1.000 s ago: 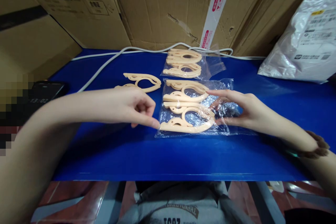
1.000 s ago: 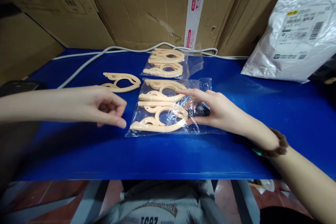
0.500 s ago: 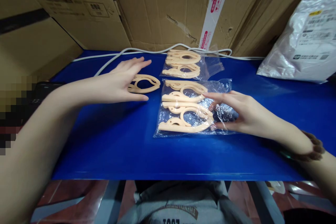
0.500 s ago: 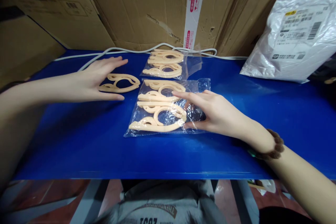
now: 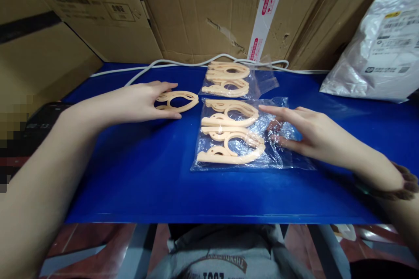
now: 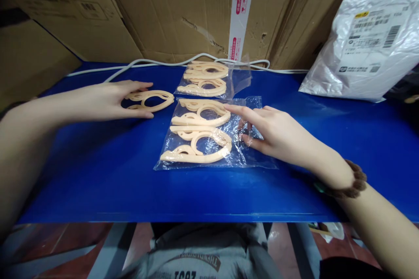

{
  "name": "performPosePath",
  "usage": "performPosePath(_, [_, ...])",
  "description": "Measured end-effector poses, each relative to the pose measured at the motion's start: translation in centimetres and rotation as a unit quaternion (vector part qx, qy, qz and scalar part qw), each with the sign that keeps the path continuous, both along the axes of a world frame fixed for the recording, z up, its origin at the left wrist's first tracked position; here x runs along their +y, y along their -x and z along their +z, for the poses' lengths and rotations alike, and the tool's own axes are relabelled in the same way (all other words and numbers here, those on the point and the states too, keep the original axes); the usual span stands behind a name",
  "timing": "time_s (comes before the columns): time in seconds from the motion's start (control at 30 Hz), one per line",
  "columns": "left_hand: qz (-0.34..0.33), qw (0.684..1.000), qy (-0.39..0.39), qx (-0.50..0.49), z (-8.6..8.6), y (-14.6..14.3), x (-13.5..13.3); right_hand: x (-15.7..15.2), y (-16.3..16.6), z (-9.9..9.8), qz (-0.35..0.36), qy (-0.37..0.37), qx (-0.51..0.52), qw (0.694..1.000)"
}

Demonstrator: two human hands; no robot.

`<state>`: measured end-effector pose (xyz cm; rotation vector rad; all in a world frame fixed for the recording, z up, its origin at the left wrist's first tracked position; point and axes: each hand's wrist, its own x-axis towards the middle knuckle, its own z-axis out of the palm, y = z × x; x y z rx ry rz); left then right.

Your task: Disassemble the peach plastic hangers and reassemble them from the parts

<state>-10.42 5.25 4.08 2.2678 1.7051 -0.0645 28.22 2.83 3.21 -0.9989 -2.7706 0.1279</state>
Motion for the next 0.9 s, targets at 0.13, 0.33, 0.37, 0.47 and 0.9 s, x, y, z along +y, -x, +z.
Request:
performPosePath(0.13, [0.008, 0.999, 0.039, 0.020, 1.2, -0.2, -0.6, 0.2, -0.4, 0.6, -0.024, -0.002, 0.006, 1.000])
performPosePath(0.33, [0.019, 0.997, 0.049, 0.057, 2.4, -1.4, -1.3, 0.2, -0.9, 1.2, -0.070, -0.029, 0.030, 0.997])
performPosePath(0.37, [0.032, 0.996, 0.040, 0.066, 2.4, -1.6, -1.4, 0.3, -1.0, 1.2, -0.070, -0.036, 0.035, 0.996])
performPosePath(0.47, [0.088, 0.993, -0.007, 0.084, 2.3, -1.8, -1.5, 0.3, -1.1, 1.4, -0.072, -0.051, 0.049, 0.995])
performPosePath(0.9, [-0.146, 0.942, -0.270, -0.136, -1.0, -7.3, -4.3, -1.9, 1.6, 1.4, -0.018, -0.110, 0.072, 0.991])
